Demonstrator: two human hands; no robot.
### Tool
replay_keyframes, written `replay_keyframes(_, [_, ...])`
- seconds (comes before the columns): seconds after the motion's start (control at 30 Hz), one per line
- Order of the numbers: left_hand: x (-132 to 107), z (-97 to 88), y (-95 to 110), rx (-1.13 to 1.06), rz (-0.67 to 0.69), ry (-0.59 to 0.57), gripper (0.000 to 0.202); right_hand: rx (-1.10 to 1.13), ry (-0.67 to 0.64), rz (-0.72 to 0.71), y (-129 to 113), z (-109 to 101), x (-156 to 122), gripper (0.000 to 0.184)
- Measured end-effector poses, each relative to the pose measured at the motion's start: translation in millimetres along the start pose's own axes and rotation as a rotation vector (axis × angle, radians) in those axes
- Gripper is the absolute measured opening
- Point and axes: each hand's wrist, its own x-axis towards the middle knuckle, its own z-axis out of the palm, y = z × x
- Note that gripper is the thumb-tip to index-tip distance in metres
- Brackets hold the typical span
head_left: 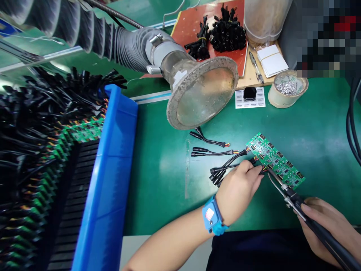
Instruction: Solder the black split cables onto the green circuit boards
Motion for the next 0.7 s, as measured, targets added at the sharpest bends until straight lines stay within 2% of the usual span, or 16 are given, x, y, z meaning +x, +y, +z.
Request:
replay_keyframes(0.3, [0.0, 1.7, 0.2, -0.001, -0.001, 0.01, 0.025, -0.002, -0.059, -0.03, 5.2, -1.5, -2.3, 0.065])
replay_keyframes(0.43, [-0.5, 1.9, 0.2, 0.003, -0.004, 0.012, 0.025, 0.013, -0.001, -0.073, 3.7, -6.0, 3.1, 0.064])
replay_keyframes(0.7, [0.5, 1.6, 0.6, 0.019, -0.006, 0.003, 0.024, 0.062, 0.028, -0.015, 2.0, -3.8, 1.6, 0.065])
